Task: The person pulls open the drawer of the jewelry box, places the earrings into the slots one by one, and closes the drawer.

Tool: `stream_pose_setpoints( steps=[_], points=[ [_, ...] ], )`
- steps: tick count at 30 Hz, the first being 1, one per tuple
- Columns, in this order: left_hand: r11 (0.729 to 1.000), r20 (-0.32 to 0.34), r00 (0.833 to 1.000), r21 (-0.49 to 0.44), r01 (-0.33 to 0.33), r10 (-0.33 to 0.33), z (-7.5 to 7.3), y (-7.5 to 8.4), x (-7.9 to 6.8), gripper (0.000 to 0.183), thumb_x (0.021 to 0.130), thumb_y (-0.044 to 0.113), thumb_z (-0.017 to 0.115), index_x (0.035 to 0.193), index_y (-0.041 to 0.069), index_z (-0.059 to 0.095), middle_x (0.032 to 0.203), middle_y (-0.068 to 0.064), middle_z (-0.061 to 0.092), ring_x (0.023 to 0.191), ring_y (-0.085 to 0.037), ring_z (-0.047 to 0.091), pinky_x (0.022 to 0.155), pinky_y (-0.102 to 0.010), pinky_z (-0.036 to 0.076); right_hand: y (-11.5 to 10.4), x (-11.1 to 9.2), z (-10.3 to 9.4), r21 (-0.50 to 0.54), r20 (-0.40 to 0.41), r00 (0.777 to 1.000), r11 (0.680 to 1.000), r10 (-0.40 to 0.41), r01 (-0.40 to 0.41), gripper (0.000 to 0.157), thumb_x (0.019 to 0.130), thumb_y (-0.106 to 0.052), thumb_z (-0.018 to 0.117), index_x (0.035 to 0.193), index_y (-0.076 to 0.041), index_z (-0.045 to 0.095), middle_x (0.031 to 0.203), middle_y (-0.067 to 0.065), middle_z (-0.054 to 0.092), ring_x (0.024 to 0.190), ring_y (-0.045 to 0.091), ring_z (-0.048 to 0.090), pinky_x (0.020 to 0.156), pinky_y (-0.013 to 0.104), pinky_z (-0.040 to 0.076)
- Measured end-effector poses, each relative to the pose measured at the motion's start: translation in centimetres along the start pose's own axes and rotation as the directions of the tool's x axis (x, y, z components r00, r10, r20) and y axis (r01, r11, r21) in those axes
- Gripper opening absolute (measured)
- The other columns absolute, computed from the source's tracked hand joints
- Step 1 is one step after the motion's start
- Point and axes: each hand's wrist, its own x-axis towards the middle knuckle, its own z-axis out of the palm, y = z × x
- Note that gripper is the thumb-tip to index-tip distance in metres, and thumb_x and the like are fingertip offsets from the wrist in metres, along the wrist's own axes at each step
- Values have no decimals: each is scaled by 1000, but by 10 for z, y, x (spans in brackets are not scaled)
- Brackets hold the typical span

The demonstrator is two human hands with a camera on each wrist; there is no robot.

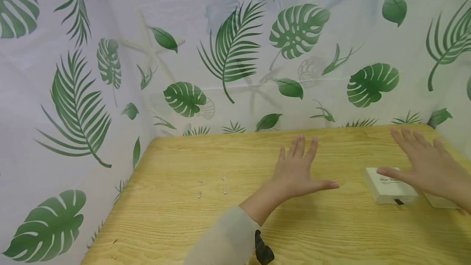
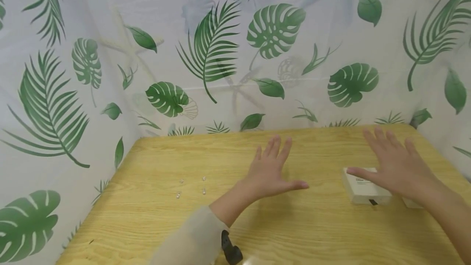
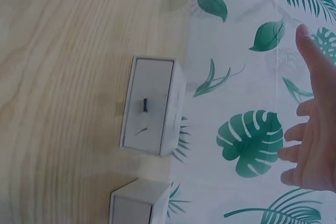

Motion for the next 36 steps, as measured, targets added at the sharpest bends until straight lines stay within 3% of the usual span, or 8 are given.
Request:
stream_pose_setpoints(
  steps=[6, 11, 16, 19, 23, 26, 29, 36],
  points=[
    [999, -9, 1000, -32, -21, 21, 1, 6, 1, 106, 77, 81, 43, 147, 31, -19, 159, -3, -8, 146, -17, -4, 118, -46, 8, 14, -3, 6, 54, -23, 998, 996, -66, 67, 102, 85, -48, 65, 150, 4, 6, 150, 37, 5, 138, 52, 1, 106, 67, -7],
    [999, -8, 999, -26, -45, 44, 2, 11, 2, 102, 79, 79, 42, 146, 33, -20, 159, -1, -8, 146, -15, -5, 118, -44, 9, 25, -9, 14, 46, -60, 986, 986, -157, 160, 91, 85, -42, 68, 151, -5, 18, 150, 34, 15, 142, 44, 1, 114, 51, -11],
    [998, 4, 998, -1, -60, 60, 8, 14, 5, 101, 80, 79, 40, 147, 33, -19, 159, -1, -8, 145, -14, -7, 118, -44, 9, 34, -13, 22, 22, -119, 966, 972, -228, 232, 86, 83, -37, 70, 151, -10, 23, 150, 30, 23, 142, 42, 10, 116, 43, -10],
    [997, 7, 997, 20, -71, 71, 13, 16, 7, 99, 80, 80, 39, 148, 34, -16, 159, 0, -8, 146, -14, -6, 118, -44, 9, 40, -15, 29, 69, -157, 948, 954, -277, 290, 84, 82, -29, 73, 150, -12, 27, 151, 25, 25, 146, 19, 6, 117, 42, -7],
    [994, 13, 995, 49, -98, 98, 17, 18, 10, 96, 81, 80, 37, 147, 35, -17, 158, 1, -11, 146, -14, -5, 118, -45, 10, 45, -19, 36, 100, -221, 914, 924, -341, 369, 83, 78, -20, 76, 148, -14, 33, 153, 6, 23, 137, -10, 1, 118, 39, -4],
    [991, 33, 993, 56, -119, 117, 17, 22, 12, 94, 82, 79, 36, 146, 36, -19, 158, 3, -13, 145, -14, -5, 118, -45, 9, 50, -20, 39, 88, -260, 896, 915, -360, 393, 83, 75, -18, 78, 147, -14, 36, 149, -9, 20, 137, -10, 4, 118, 38, -1],
    [990, 64, 990, 55, -128, 125, 19, 26, 13, 93, 83, 79, 35, 146, 36, -19, 157, 5, -14, 146, -14, -6, 118, -45, 9, 57, -21, 43, 76, -282, 881, 906, -381, 416, 84, 73, -18, 79, 145, -12, 38, 148, -15, 17, 138, -9, 7, 118, 36, 1],
    [983, 71, 986, 95, -159, 152, 26, 31, 17, 89, 84, 78, 33, 149, 36, -10, 157, 8, -11, 146, -14, -3, 118, -43, 10, 69, -23, 50, 50, -316, 838, 874, -446, 484, 83, 65, -25, 83, 138, -6, 47, 151, -20, 20, 139, -7, 16, 114, 19, 2]
  ],
)
